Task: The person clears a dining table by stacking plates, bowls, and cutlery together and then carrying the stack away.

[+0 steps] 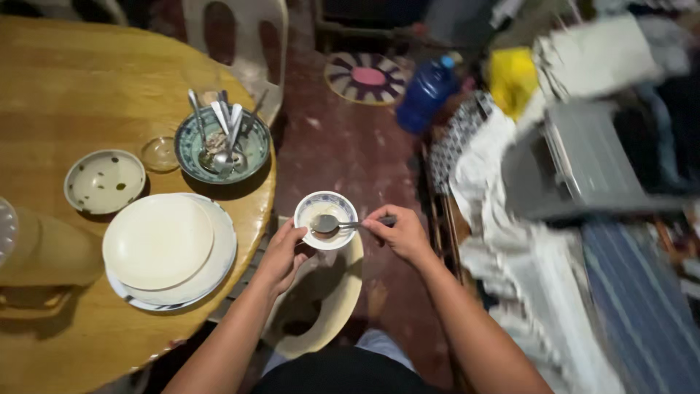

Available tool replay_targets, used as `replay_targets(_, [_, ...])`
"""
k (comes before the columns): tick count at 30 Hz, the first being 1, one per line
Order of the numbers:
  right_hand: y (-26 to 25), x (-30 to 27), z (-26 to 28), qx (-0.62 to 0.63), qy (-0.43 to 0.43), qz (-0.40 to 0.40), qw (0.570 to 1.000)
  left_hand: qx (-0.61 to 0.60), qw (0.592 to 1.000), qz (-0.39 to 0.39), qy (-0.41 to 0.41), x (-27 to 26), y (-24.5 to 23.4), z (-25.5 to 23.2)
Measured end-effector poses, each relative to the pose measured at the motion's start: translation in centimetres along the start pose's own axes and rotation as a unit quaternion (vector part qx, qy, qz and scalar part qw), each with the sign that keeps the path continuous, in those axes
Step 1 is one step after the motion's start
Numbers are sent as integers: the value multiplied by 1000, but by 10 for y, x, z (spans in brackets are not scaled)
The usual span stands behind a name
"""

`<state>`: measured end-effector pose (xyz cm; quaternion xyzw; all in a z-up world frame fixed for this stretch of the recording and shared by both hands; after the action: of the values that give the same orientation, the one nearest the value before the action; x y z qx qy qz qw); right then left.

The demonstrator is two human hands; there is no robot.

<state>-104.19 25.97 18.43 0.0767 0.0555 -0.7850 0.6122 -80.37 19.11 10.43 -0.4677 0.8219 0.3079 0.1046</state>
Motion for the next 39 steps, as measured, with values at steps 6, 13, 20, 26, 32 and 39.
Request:
replay_targets(6, [-42,77,0,-41,8,72,997,-39,994,-93,49,54,17,13])
replay_targets(13, [-57,176,-1,63,-10,197,978,-114,963,-218,114,101,13,12])
replay_targets(20, [10,246,22,63,-3,298,952,-174,913,-330,162,112,-30,-10])
replay_targets(26, [72,282,36,-141,68,283,946,-141,894,-418,84,107,-83,-41])
replay_targets(32, [131,317,23,-100,-215,402,884,-97,886,-453,-8,100,-128,-66])
replay_targets(39, [160,339,7,-88,-300,419,852,29,830,-550,-95,80,-132,-107])
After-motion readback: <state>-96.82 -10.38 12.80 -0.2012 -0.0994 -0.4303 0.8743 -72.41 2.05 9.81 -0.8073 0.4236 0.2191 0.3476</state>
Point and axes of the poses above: each hand's wrist, its own x-axis towards the middle knuckle, its own y-axis out of the palm, z = x × y, the point moved 5 cm from there along x, towards the middle knuckle, and after that the axes turned 15 degrees about x, right-handed, at the moved point
